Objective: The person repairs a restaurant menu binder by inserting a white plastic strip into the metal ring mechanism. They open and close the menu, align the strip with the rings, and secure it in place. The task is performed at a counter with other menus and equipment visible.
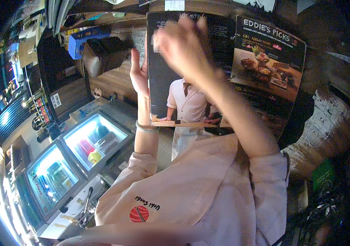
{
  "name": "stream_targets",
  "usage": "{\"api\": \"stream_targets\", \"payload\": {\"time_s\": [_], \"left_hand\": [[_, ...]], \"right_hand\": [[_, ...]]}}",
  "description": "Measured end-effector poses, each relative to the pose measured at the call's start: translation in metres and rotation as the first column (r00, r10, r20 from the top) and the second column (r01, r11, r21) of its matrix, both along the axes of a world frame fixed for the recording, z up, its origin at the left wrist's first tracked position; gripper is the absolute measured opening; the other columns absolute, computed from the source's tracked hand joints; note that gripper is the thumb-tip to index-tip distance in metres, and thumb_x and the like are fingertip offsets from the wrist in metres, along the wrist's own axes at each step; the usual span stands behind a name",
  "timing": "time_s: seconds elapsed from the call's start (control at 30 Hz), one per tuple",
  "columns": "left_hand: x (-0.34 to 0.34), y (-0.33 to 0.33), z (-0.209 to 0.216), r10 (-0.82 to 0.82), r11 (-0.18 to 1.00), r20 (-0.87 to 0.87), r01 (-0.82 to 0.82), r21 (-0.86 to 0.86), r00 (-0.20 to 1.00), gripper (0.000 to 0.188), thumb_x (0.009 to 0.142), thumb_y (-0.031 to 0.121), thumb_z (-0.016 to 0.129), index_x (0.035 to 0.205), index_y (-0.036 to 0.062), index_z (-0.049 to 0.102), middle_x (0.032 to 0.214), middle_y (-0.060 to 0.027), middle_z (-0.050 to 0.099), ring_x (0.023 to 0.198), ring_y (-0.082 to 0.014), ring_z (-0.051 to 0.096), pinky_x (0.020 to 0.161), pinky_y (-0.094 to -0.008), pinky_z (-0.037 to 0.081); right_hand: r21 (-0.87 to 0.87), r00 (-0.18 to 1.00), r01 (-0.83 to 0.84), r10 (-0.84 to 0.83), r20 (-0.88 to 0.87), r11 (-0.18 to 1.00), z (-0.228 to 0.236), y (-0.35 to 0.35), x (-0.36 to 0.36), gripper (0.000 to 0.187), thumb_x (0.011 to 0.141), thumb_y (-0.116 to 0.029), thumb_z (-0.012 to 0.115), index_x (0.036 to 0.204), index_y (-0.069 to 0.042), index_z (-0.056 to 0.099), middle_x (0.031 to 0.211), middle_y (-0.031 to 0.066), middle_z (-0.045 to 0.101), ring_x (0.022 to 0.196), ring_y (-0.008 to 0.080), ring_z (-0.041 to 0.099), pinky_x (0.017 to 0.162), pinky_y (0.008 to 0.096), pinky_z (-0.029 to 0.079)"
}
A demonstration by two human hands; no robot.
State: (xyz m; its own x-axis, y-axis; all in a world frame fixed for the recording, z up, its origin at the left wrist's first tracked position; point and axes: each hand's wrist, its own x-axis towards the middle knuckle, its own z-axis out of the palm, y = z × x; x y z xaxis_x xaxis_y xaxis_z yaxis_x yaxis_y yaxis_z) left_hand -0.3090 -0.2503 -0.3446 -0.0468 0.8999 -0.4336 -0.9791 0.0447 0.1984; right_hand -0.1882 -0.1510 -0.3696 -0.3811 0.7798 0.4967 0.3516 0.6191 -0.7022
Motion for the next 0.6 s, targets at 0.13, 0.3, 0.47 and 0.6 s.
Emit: {"api": "stream_targets", "payload": {"time_s": [0.13,0.3,0.47,0.6], "left_hand": [[0.004,0.002,0.000,-0.014,0.987,0.006,0.012,0.163,1.000,0.066,0.104,0.058,0.036,0.151,0.0112,0.045,0.146,-0.0145,0.054,0.126,-0.0301,0.056,0.109,-0.0457,0.042],[-0.001,0.002,0.000,-0.025,0.992,0.078,0.015,0.128,0.997,0.066,0.104,0.056,0.037,0.152,0.0116,0.043,0.150,-0.0124,0.050,0.134,-0.0299,0.050,0.115,-0.0473,0.035],[-0.003,-0.001,-0.010,-0.038,0.972,0.133,0.006,0.236,0.990,0.067,0.104,0.057,0.034,0.155,0.0140,0.039,0.154,-0.0100,0.045,0.139,-0.0313,0.045,0.119,-0.0482,0.030],[-0.006,0.002,-0.010,-0.047,0.978,0.076,0.030,0.208,0.996,0.067,0.104,0.058,0.031,0.157,0.0158,0.035,0.155,-0.0113,0.045,0.139,-0.0318,0.045,0.119,-0.0475,0.030]], "right_hand": [[0.057,0.915,-0.380,0.384,-0.124,0.923,0.005,-0.043,0.028,0.019,0.073,-0.018,0.082,0.087,-0.021,0.069,0.077,-0.0065,0.059,0.082,0.0188,0.053,0.077,0.0391,0.033],[0.127,0.986,0.008,0.014,-0.169,0.992,-0.005,0.030,-0.010,0.007,0.084,-0.022,0.071,0.089,-0.018,0.068,0.082,-0.0029,0.064,0.085,0.0232,0.057,0.076,0.0435,0.035],[-0.009,0.922,-0.384,0.383,-0.049,0.923,0.008,-0.073,0.036,0.013,0.075,-0.019,0.073,0.087,-0.017,0.068,0.080,-0.0062,0.058,0.087,0.0184,0.054,0.077,0.0408,0.037],[0.119,0.888,-0.457,0.459,0.013,0.881,0.003,-0.059,0.058,0.009,0.079,-0.019,0.071,0.088,-0.018,0.072,0.081,-0.0062,0.060,0.083,0.0185,0.055,0.072,0.0397,0.037]]}}
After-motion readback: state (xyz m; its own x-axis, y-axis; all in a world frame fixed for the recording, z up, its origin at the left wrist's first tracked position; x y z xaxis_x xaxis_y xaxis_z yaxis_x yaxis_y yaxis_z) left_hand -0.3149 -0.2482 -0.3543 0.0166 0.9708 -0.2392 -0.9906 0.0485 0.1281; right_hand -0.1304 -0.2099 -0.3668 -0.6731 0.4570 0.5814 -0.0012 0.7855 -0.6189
